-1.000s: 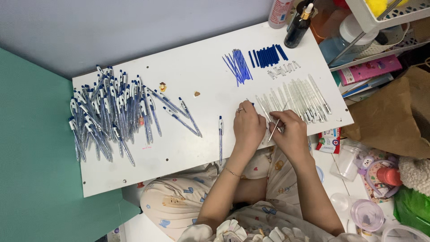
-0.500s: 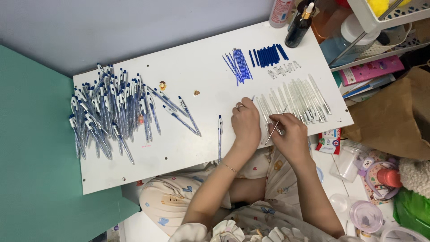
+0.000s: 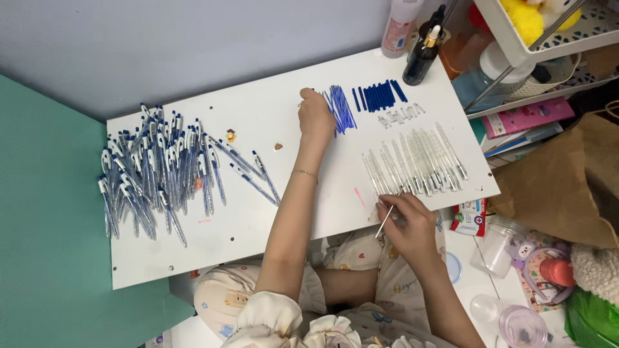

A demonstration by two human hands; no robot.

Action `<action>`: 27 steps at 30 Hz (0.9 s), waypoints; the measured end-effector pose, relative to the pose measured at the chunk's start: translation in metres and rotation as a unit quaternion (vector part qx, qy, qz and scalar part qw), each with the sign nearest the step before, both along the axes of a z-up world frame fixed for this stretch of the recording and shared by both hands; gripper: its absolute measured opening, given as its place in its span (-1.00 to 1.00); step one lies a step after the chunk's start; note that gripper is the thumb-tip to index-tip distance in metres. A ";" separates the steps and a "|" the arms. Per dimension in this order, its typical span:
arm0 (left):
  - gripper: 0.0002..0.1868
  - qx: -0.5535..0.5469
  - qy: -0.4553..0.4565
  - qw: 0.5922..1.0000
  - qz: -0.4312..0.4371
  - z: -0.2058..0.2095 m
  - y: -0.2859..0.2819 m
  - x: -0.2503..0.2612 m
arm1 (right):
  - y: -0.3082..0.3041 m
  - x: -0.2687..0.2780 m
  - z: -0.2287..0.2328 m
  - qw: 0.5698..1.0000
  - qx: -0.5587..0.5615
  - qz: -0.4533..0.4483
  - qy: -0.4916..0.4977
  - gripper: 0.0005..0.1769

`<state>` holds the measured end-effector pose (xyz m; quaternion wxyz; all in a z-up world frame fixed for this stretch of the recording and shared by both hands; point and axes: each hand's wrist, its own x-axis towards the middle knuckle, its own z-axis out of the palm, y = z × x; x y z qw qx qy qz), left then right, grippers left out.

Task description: The person assembles ballpoint pens by hand, inserting ink cartridges into clear barrels and attaching the corresponding caps.

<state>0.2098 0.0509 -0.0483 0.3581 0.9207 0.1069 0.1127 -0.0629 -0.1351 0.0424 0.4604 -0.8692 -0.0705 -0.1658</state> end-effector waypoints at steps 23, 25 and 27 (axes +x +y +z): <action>-0.65 0.048 -0.040 0.997 -0.053 0.059 -0.033 -0.041 | -0.029 -0.012 -0.014 0.995 0.012 -0.073 -0.065 -0.82; -0.65 0.093 -0.056 0.993 -0.054 0.072 -0.032 -0.054 | -0.027 -0.012 -0.007 0.994 0.017 -0.076 -0.074 -0.81; -0.71 -0.152 0.009 0.976 -0.155 0.079 -0.025 -0.065 | -0.024 -0.012 0.001 0.992 0.093 -0.063 -0.061 -0.77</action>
